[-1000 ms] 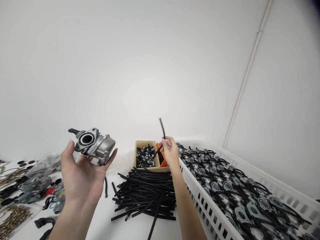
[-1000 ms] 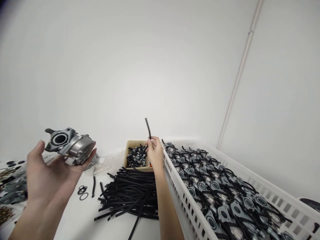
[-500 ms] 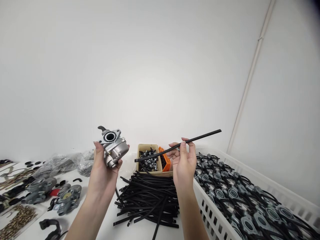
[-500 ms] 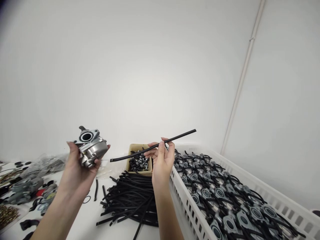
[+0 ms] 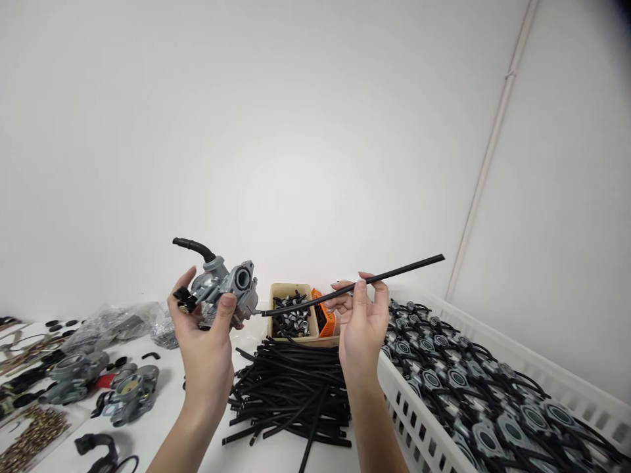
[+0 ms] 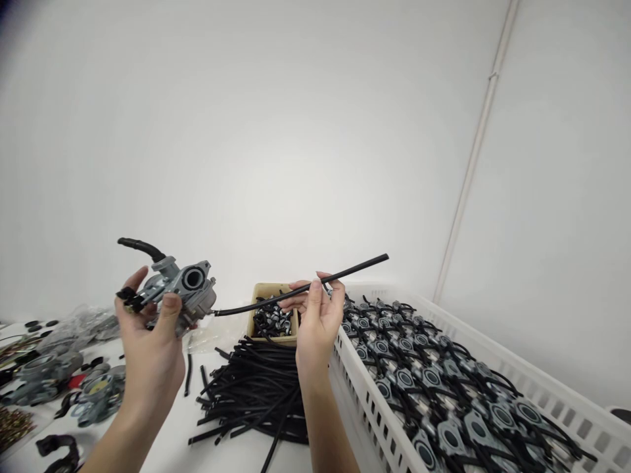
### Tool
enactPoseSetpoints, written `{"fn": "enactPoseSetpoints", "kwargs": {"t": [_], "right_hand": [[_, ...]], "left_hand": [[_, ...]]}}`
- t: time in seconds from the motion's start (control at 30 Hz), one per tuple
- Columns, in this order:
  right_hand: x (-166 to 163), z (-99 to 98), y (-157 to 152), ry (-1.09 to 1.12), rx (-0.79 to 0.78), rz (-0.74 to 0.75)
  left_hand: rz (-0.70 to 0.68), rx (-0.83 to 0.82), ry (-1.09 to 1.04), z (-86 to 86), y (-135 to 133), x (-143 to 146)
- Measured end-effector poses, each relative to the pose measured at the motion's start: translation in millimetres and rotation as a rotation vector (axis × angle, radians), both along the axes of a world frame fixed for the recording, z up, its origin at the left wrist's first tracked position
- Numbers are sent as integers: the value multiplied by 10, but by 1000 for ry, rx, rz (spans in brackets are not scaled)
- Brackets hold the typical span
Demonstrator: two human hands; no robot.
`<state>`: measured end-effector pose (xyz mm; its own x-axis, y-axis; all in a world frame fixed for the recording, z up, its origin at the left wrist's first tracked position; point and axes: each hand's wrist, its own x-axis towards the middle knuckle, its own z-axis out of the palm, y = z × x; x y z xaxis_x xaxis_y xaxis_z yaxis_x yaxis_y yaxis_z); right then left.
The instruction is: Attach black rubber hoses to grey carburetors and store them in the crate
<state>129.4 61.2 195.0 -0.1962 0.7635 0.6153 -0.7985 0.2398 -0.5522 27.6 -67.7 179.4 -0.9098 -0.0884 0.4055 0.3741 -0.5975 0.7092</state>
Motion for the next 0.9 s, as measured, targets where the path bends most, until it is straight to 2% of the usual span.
{"fn": "enactPoseSetpoints", "kwargs": {"t": [0.23, 0.57, 0.9], "right_hand": [[0, -5, -1, -11, 19, -55], [-15, -31, 16, 1, 34, -60], [-23, -37, 2, -18, 48, -40]], "left_hand": [[84, -143, 46, 0, -12, 76], [196, -139, 144, 28, -21, 139], [156, -126, 114, 44, -16, 98]]}}
